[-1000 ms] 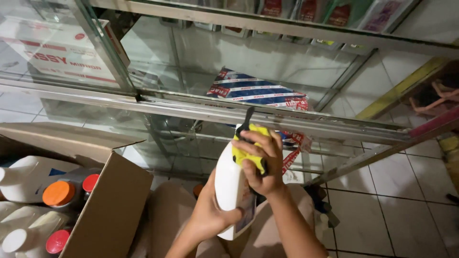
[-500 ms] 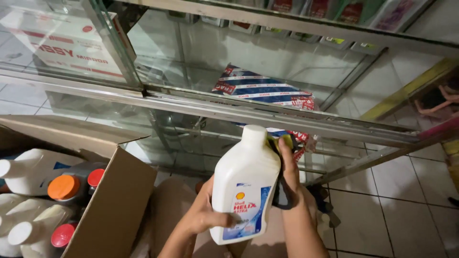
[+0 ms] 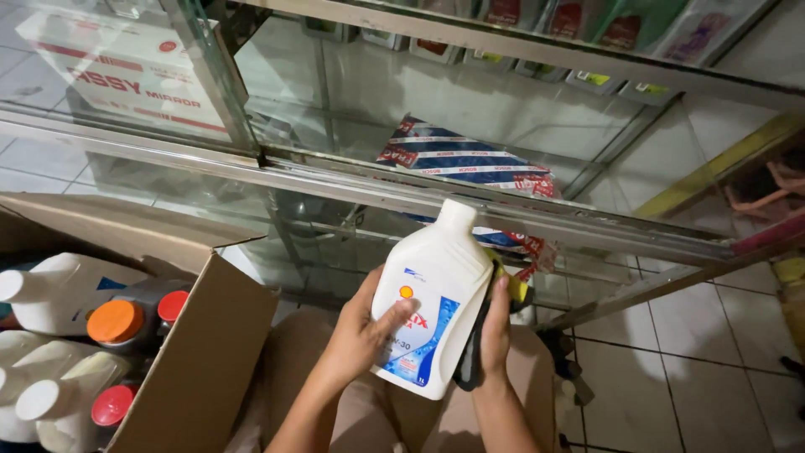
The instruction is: Wipe a plastic engine oil bottle with a yellow microfiber cloth.
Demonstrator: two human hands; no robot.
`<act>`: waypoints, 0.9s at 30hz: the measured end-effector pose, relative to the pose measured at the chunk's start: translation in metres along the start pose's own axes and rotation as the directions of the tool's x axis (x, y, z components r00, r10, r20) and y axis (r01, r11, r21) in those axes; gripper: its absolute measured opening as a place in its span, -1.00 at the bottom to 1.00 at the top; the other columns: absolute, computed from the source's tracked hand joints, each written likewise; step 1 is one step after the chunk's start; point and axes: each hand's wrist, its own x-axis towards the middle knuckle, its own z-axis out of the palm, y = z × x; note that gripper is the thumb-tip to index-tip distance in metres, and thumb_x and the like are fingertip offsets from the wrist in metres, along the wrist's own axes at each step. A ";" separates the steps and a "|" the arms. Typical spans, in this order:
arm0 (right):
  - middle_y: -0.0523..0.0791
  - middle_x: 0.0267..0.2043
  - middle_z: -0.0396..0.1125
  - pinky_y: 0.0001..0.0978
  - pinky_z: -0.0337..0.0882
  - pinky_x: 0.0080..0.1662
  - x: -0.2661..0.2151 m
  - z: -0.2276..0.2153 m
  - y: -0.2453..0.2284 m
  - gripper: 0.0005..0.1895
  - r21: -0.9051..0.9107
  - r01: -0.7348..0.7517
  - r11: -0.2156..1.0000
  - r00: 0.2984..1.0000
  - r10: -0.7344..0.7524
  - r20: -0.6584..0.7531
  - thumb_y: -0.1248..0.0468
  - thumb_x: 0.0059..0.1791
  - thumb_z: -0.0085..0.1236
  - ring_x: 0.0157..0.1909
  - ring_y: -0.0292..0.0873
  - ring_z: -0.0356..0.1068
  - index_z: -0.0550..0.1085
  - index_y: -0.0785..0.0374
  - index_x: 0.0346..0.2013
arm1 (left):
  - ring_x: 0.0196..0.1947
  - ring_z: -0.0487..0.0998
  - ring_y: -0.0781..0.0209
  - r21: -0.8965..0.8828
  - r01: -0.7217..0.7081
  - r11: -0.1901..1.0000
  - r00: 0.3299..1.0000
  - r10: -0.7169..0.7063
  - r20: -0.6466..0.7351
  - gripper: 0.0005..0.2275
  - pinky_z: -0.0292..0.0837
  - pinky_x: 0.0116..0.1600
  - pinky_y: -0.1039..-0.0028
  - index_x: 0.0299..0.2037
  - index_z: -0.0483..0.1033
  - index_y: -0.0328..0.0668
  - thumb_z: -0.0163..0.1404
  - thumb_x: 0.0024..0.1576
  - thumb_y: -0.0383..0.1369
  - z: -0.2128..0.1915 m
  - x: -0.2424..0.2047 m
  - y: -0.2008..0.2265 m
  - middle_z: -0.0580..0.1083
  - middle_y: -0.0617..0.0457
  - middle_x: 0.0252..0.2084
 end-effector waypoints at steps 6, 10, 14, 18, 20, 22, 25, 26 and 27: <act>0.08 0.37 0.19 0.00 0.24 0.24 -0.001 -0.036 0.045 -0.32 -0.282 0.337 0.898 0.933 -0.277 0.230 -0.07 0.10 -0.44 0.28 0.05 0.23 0.13 0.25 0.41 | -0.55 0.48 0.35 -0.216 -0.130 0.968 0.988 0.109 -0.108 -0.75 0.43 -0.47 0.59 0.06 0.43 -0.38 -0.01 0.22 -0.43 -0.005 0.024 0.009 0.52 -0.02 -0.39; 0.05 0.30 0.29 -0.27 0.31 0.16 -0.012 -0.047 0.060 -0.36 -0.298 0.302 0.905 0.951 -0.308 0.030 0.02 0.11 -0.34 0.18 -0.07 0.32 0.23 0.38 0.35 | -0.51 0.44 0.38 -0.327 -0.222 0.919 0.971 0.179 -0.156 -0.78 0.39 -0.41 0.61 0.04 0.42 -0.42 -0.08 0.26 -0.44 -0.001 0.036 0.020 0.52 -0.04 -0.36; 0.03 0.23 0.32 -0.14 0.37 0.11 -0.001 -0.031 0.017 -0.29 -0.328 0.420 0.846 0.908 -0.394 0.146 -0.08 0.07 -0.35 0.11 -0.05 0.36 0.19 0.27 0.41 | -0.55 0.43 0.39 -0.348 -0.220 0.912 0.966 0.152 -0.211 -0.74 0.35 -0.48 0.63 0.03 0.49 -0.48 -0.03 0.26 -0.38 0.013 0.044 -0.007 0.55 -0.06 -0.38; 0.02 0.04 0.28 0.17 0.34 -0.03 0.005 -0.020 -0.013 -0.54 0.208 0.269 0.940 0.780 -0.339 0.526 -0.06 0.11 -0.06 -0.02 0.01 0.26 0.33 0.23 0.11 | -0.54 0.45 0.38 -0.496 -0.088 0.864 0.995 0.096 -0.010 -0.77 0.39 -0.44 0.61 -0.01 0.48 -0.47 -0.03 0.26 -0.39 0.039 0.027 -0.032 0.55 -0.07 -0.36; 0.03 0.06 0.28 0.16 0.33 -0.01 0.002 -0.023 -0.009 -0.52 0.213 0.248 0.945 0.806 -0.323 0.496 -0.06 0.10 -0.08 0.00 0.02 0.26 0.33 0.23 0.13 | -0.55 0.46 0.38 -0.485 -0.091 0.870 0.989 0.134 0.054 -0.76 0.41 -0.44 0.62 0.03 0.45 -0.49 -0.05 0.26 -0.41 0.048 0.018 -0.037 0.56 -0.07 -0.36; 0.04 0.11 0.28 0.13 0.30 0.04 0.002 -0.024 -0.008 -0.47 0.224 0.175 0.959 0.869 -0.257 0.423 -0.04 0.08 -0.12 0.04 0.04 0.26 0.31 0.25 0.20 | -0.54 0.44 0.38 -0.524 -0.105 0.845 0.992 0.124 0.001 -0.74 0.38 -0.43 0.61 0.07 0.45 -0.45 -0.04 0.24 -0.43 0.049 0.019 -0.036 0.55 -0.06 -0.37; 0.06 0.17 0.28 0.11 0.27 0.08 0.001 -0.026 -0.001 -0.41 0.237 0.095 0.967 0.915 -0.179 0.361 -0.03 0.05 -0.16 0.09 0.06 0.26 0.29 0.26 0.26 | -0.52 0.44 0.36 -0.540 -0.143 0.829 0.990 0.109 -0.094 -0.78 0.38 -0.40 0.59 0.02 0.46 -0.48 -0.08 0.28 -0.43 0.036 0.021 -0.035 0.55 -0.08 -0.36; 0.06 0.17 0.28 0.11 0.27 0.08 0.003 -0.026 0.000 -0.41 0.237 0.094 0.967 0.913 -0.179 0.367 -0.03 0.05 -0.16 0.09 0.06 0.26 0.29 0.26 0.26 | -0.52 0.44 0.36 -0.540 -0.149 0.829 0.989 0.113 -0.099 -0.78 0.38 -0.40 0.59 0.02 0.46 -0.48 -0.08 0.28 -0.43 0.034 0.022 -0.027 0.55 -0.08 -0.36; 0.07 0.20 0.28 0.10 0.25 0.11 0.002 -0.028 0.003 -0.38 0.247 0.047 0.968 0.937 -0.129 0.326 -0.02 0.04 -0.18 0.11 0.07 0.26 0.28 0.27 0.30 | -0.53 0.45 0.37 -0.546 -0.134 0.827 0.990 0.084 -0.116 -0.72 0.38 -0.42 0.59 0.05 0.45 -0.50 -0.09 0.28 -0.37 0.030 0.020 -0.020 0.56 -0.10 -0.35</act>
